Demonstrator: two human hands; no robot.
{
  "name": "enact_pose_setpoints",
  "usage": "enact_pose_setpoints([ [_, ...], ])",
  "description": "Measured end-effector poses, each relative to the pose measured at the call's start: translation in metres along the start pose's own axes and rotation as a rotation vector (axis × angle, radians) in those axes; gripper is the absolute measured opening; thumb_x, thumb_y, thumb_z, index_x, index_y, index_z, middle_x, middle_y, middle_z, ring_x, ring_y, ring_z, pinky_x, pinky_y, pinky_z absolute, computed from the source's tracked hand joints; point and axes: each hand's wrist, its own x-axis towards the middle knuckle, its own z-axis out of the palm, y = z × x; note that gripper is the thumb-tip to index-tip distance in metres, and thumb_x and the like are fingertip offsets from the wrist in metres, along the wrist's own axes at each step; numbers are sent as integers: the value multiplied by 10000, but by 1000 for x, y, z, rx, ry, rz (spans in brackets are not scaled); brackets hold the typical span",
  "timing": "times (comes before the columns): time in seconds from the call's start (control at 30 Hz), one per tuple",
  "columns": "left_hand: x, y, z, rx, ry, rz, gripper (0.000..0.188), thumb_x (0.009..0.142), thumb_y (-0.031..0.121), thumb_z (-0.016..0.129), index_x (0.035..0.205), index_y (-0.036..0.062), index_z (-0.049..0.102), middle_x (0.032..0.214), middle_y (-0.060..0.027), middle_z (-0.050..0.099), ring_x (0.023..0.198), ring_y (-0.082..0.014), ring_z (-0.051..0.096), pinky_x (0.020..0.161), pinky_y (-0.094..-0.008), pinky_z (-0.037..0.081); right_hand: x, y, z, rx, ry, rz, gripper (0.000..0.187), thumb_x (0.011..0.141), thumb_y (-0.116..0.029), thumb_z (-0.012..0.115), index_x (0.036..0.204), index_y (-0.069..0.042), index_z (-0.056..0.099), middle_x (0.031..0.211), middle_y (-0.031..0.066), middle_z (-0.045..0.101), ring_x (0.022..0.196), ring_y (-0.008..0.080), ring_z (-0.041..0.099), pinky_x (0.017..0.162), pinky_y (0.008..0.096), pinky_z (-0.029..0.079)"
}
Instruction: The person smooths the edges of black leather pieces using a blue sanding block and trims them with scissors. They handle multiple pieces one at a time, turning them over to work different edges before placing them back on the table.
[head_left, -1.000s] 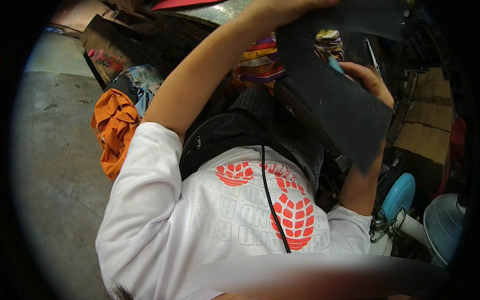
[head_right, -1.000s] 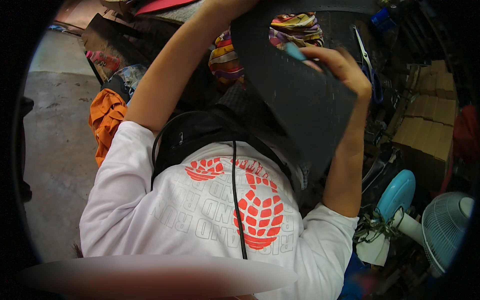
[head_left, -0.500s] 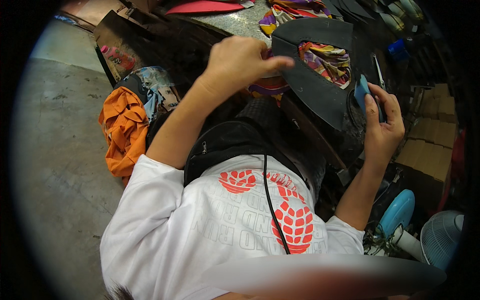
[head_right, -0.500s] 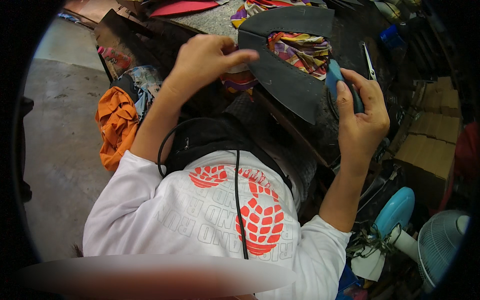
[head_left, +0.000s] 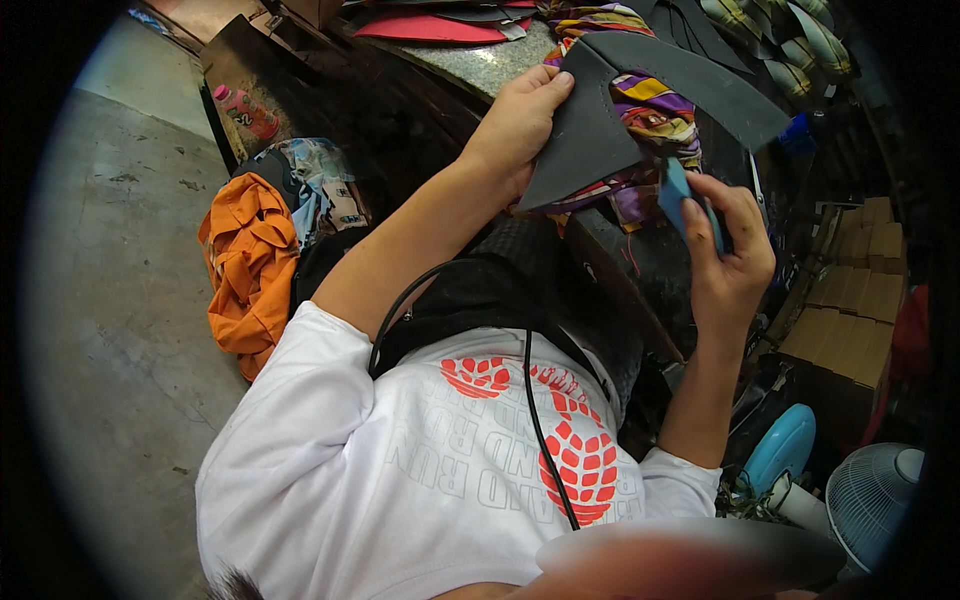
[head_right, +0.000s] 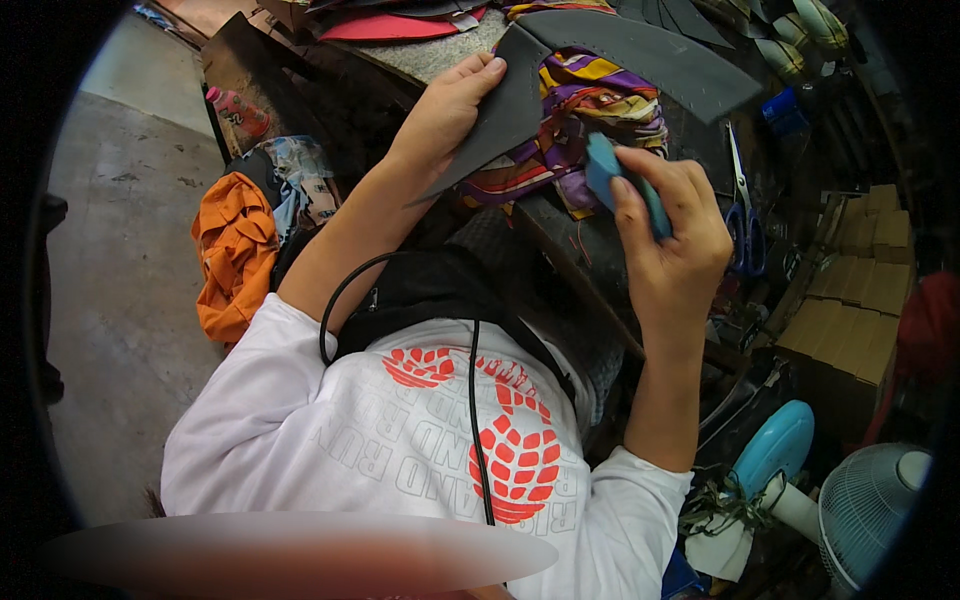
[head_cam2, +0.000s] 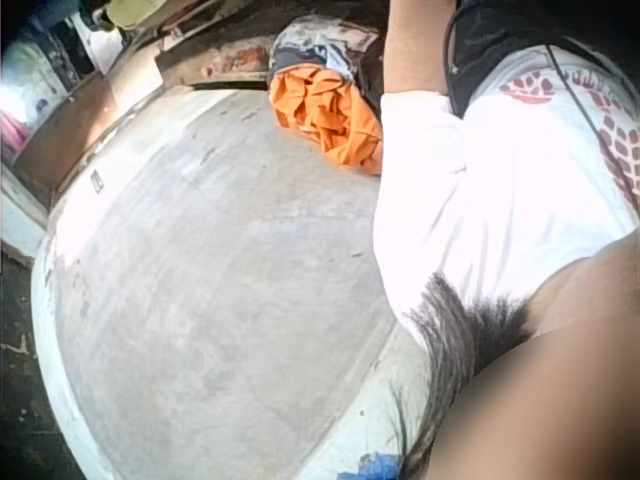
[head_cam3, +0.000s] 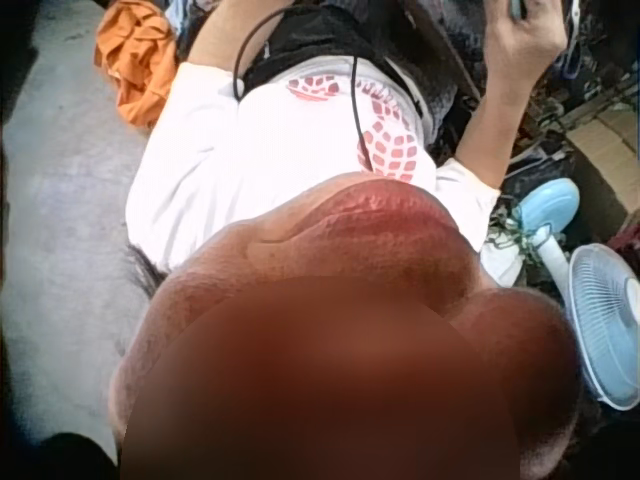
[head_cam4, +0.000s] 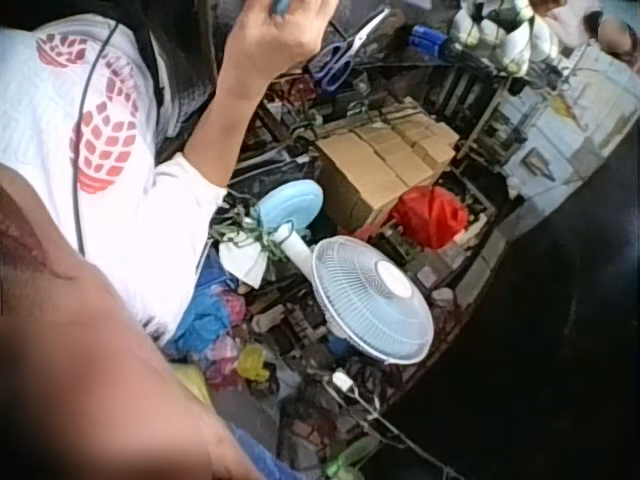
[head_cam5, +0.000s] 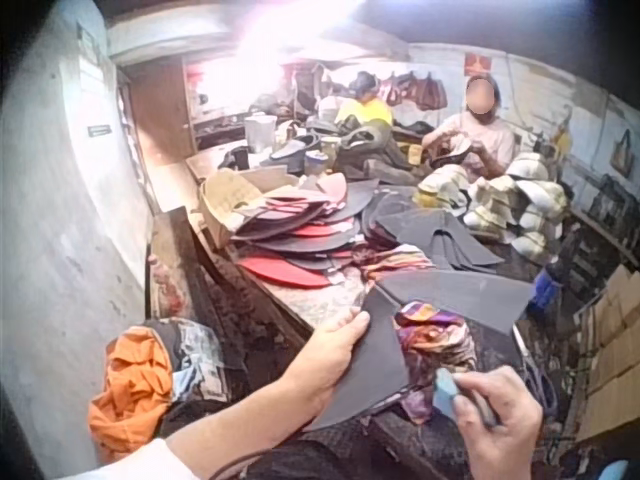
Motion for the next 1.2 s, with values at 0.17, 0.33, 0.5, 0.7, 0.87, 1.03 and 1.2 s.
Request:
enact_pose_setpoints([
  [0.17,-12,-2,-1,-56,-184,-103,193,1053,260,444,1000,95,528,637,-5,506,395,-82,403,346,-214,343,18,3,23,101,35,70,187,870,-51,692,1056,-26,696,924,84,662,832,179,649,753,287,500],
  [0.33,-15,-6,8,-59,-262,-68,211,1054,280,442,980,100,523,599,6,479,369,-73,382,320,-202,307,19,2,37,110,15,82,203,851,-59,705,1053,-44,704,968,89,677,889,209,662,809,305,498],
  [0.5,-15,-5,8,89,-259,64,218,1052,275,449,971,90,532,610,11,514,361,-69,410,316,-195,313,21,-1,29,171,90,171,174,861,-60,699,1027,-11,713,939,82,705,883,140,656,834,278,497],
  [0.7,-2,-8,14,116,-172,156,217,1050,275,459,1018,87,563,656,11,579,422,-59,493,369,-181,370,12,-6,26,292,-75,81,200,857,-27,695,1055,-7,719,940,57,669,867,128,633,792,251,492],
  [0.87,-1,-7,9,66,-236,166,236,1043,282,482,1054,80,601,702,14,618,504,-42,544,437,-170,415,9,-6,26,317,-13,157,236,853,-24,691,1089,-23,714,952,58,669,875,121,620,778,236,483],
  [1.03,1,-14,15,74,-212,249,235,1033,257,512,1012,50,619,788,19,630,671,-31,576,592,-195,481,15,-6,30,420,4,128,239,867,-38,680,1102,-3,706,960,69,679,886,123,624,816,245,482],
  [1.2,10,-18,10,167,-157,388,244,1034,259,513,1011,41,620,785,29,600,691,-20,539,605,-188,457,17,-8,18,426,-71,153,186,865,-42,677,1038,4,727,923,66,680,892,116,623,832,240,472],
])
